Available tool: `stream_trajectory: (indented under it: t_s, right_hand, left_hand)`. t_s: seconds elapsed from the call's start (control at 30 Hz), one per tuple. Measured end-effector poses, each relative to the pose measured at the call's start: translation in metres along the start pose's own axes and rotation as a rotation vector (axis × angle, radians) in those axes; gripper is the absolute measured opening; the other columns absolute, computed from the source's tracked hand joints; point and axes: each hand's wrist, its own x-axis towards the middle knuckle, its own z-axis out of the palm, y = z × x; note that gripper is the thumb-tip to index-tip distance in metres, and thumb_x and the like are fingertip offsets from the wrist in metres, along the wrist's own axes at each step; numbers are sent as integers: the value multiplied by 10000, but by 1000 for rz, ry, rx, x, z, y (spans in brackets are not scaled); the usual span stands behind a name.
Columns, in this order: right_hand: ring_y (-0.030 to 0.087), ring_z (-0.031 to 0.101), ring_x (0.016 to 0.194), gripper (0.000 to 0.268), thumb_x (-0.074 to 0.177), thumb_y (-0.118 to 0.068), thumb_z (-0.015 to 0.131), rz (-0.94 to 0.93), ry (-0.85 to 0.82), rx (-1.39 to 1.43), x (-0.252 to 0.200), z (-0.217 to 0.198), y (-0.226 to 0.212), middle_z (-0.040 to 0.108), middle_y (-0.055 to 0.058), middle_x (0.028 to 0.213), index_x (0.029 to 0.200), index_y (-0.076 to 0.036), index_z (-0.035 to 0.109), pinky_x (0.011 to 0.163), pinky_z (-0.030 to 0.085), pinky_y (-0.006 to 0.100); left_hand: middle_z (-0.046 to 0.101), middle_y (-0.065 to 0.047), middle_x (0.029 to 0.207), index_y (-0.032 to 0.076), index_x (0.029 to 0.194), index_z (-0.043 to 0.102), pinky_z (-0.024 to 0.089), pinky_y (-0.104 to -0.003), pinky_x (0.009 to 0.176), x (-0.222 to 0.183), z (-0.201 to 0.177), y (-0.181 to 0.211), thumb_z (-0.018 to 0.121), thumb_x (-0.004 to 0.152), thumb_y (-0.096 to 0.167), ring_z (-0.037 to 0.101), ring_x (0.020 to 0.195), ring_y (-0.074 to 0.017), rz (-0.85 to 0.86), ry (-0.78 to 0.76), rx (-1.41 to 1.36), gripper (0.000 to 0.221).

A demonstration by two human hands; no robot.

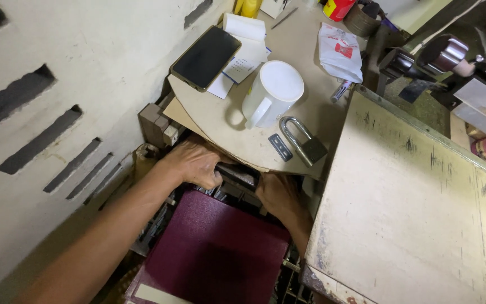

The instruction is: Arranging individual metal type characters into a printing chase for letterpress printing.

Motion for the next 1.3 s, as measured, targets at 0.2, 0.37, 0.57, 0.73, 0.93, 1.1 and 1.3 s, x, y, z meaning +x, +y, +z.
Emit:
stream_trajectory:
  t_s: [0.2, 0.37, 0.57, 0.73, 0.93, 1.1, 1.3]
  right_hand:
    - [101, 297, 349, 466, 1005, -186, 431, 165, 48, 54, 9, 11, 11, 374, -37, 390, 548, -188, 528, 351, 229, 242]
    - [116, 295, 371, 451, 939, -164, 538, 171, 127, 63, 17, 19, 10, 393, -22, 395, 491, -152, 489, 383, 210, 266]
    - [271, 414, 347, 389, 820, -97, 653, -117, 244, -133, 32, 28, 24, 414, 146, 378, 469, -7, 510, 370, 228, 370]
    - [63, 594, 415, 201, 804, -163, 644, -635, 512, -1026, 28, 22, 22, 611, -58, 460, 684, -320, 684, 371, 354, 221]
    - [193, 675, 813, 419, 863, -529, 578, 106, -30, -304, 31, -18, -3, 702, 79, 816, 873, -146, 749, 721, 485, 317]
    - [206, 724, 1027, 866, 720, -897, 675, 669, -309, 269, 51, 3, 27, 740, 93, 1041, 1120, -135, 771, 885, 565, 302]
    - [115, 429, 396, 554, 988, -490, 673, 86, 113, 34, 43, 93, 122, 468, -11, 460, 564, -175, 504, 423, 328, 254]
  left_hand:
    - [756, -227, 837, -7, 857, 786, 574, -527, 792, 5, 12, 6, 515, 689, 541, 737, 891, -414, -9, -33, 53, 634]
    - [692, -253, 713, -4, 727, 729, 529, -545, 652, -14, 0, 14, 576, 677, 419, 685, 719, -458, 73, 241, -84, 453]
    - [586, -185, 799, 67, 834, 724, 500, -498, 710, -38, 17, 24, 658, 587, 256, 606, 784, -402, 325, 884, 18, 318]
    - [484, -127, 826, 77, 907, 709, 493, -488, 792, -37, 26, 32, 651, 589, 225, 551, 804, -372, 302, 1010, -21, 356]
    - [511, -132, 841, 79, 951, 719, 481, -514, 843, -34, 32, 29, 642, 574, 221, 567, 818, -366, 298, 1011, -8, 410]
    - [483, -137, 798, 56, 928, 704, 482, -515, 800, -41, 21, 40, 656, 564, 188, 557, 771, -383, 314, 1041, -12, 390]
    - [484, -138, 800, 53, 942, 702, 484, -518, 804, -37, 25, 37, 659, 562, 177, 559, 775, -381, 313, 1049, -14, 402]
